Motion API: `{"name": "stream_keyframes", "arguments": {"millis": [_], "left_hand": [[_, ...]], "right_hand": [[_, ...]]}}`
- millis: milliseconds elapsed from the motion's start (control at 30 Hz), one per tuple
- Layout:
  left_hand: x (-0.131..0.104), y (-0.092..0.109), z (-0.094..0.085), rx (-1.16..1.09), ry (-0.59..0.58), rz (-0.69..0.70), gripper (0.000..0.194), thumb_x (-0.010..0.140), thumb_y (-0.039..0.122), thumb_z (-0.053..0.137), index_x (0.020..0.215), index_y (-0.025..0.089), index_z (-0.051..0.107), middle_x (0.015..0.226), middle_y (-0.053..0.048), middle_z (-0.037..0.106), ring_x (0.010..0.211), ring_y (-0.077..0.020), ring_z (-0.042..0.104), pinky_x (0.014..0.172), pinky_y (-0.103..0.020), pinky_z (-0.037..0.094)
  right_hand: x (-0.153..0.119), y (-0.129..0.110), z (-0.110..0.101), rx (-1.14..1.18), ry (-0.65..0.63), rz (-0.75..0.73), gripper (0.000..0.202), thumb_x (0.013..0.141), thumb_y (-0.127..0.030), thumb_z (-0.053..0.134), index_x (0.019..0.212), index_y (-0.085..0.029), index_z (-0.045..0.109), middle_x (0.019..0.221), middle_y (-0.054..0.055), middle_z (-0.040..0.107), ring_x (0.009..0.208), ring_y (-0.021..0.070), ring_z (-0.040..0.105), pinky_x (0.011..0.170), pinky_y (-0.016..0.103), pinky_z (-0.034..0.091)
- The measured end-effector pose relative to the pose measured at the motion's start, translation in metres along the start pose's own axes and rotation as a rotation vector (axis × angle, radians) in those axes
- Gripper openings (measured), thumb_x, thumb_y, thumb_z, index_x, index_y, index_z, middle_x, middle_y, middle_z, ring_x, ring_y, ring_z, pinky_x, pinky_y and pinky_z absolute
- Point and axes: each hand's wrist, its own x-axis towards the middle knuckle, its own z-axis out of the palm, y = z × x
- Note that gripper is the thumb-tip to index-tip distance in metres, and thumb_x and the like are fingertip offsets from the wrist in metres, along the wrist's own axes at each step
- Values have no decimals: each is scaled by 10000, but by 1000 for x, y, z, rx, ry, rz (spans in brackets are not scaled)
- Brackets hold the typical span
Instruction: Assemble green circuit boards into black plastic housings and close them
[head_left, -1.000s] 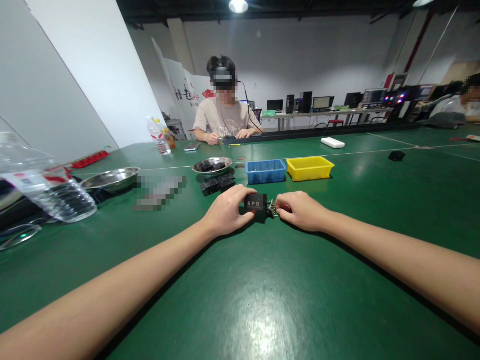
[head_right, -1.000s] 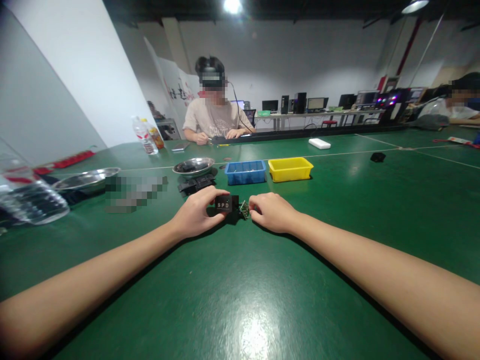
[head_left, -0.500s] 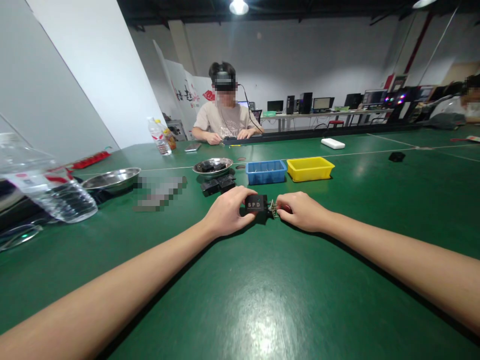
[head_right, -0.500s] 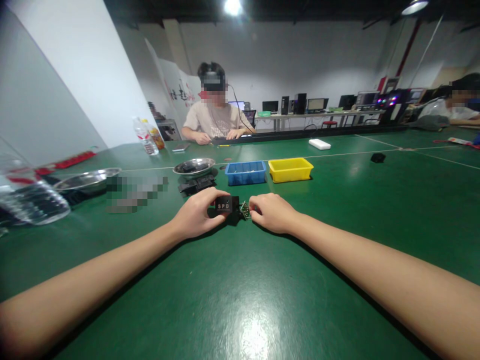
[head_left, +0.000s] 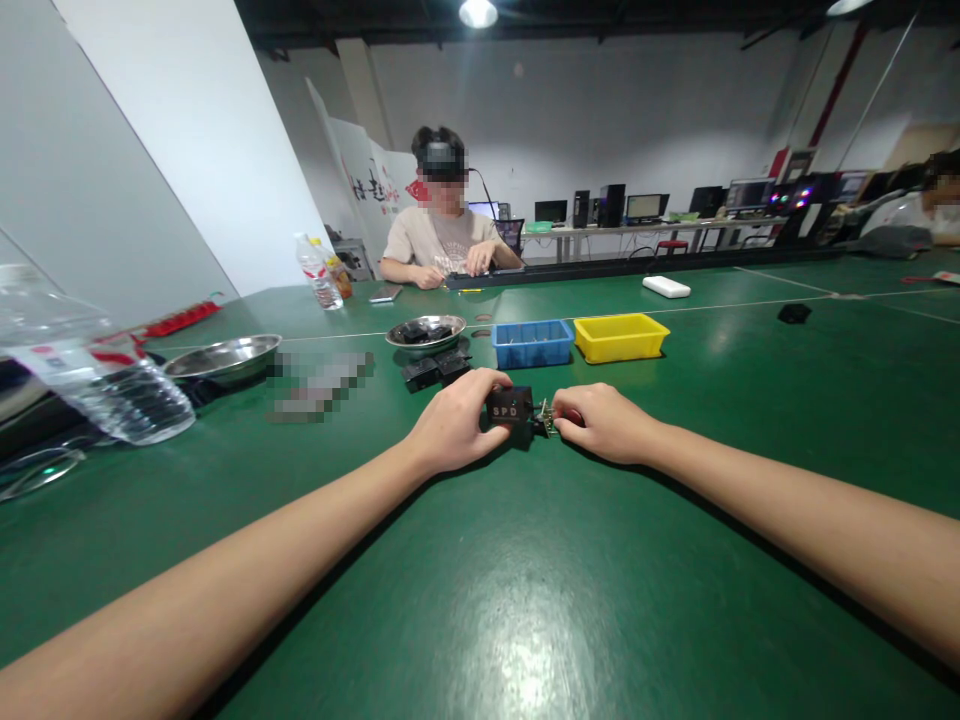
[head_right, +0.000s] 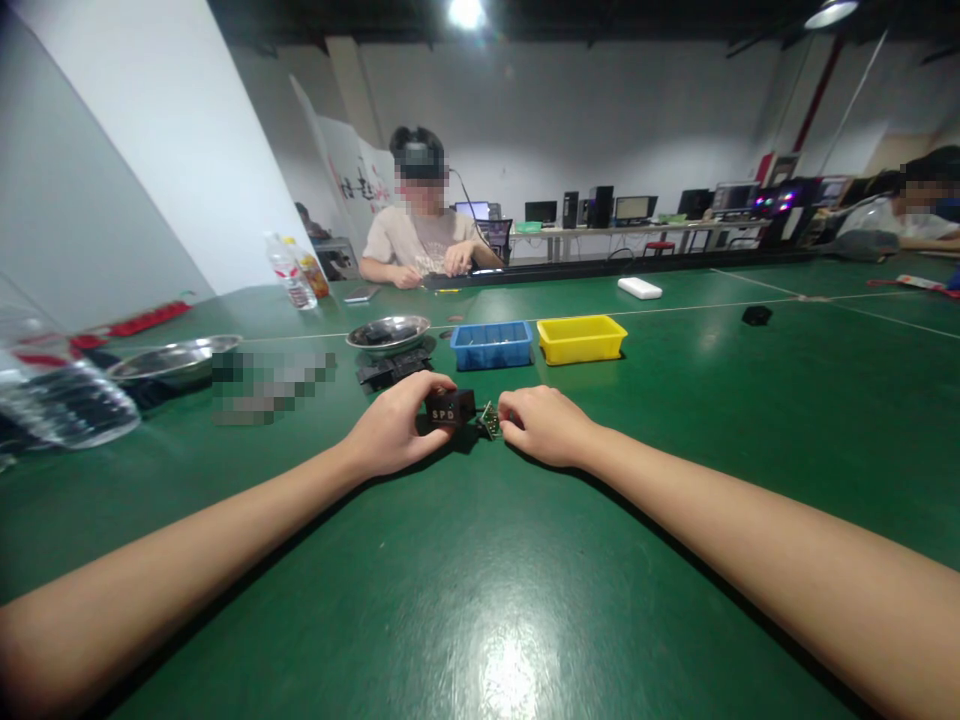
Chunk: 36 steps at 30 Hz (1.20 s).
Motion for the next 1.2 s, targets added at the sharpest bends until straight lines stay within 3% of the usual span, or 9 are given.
{"name": "stream_keyframes", "arguments": {"millis": [700,900,1200], "left_hand": [[1,1,-2,-15,16,3,280,808,212,633,1071,198,538,1033,-73,640,975,-239,618,861,-387,530],[0,-2,0,-14,42,-2,358,753,174,654,1092,190,541,1041,-68,649,971,-235,633,868,-379,538],[0,-2,1,4,49,6,307,809,233,677,1086,176,559,1044,-80,658,974,-240,634,860,-391,540]], "right_hand": [[-1,-1,-1,6,5,-4,95,864,-165,577,827,-170,664,771,35,667,681,158,521,652,256,309],[-1,0,-1,13,-2,-5,100,862,-161,570,834,-171,665,780,35,670,685,158,526,656,254,316],[-1,0,0,19,8,-10,90,858,-158,572,812,-174,647,763,30,657,679,154,513,651,252,306]]}}
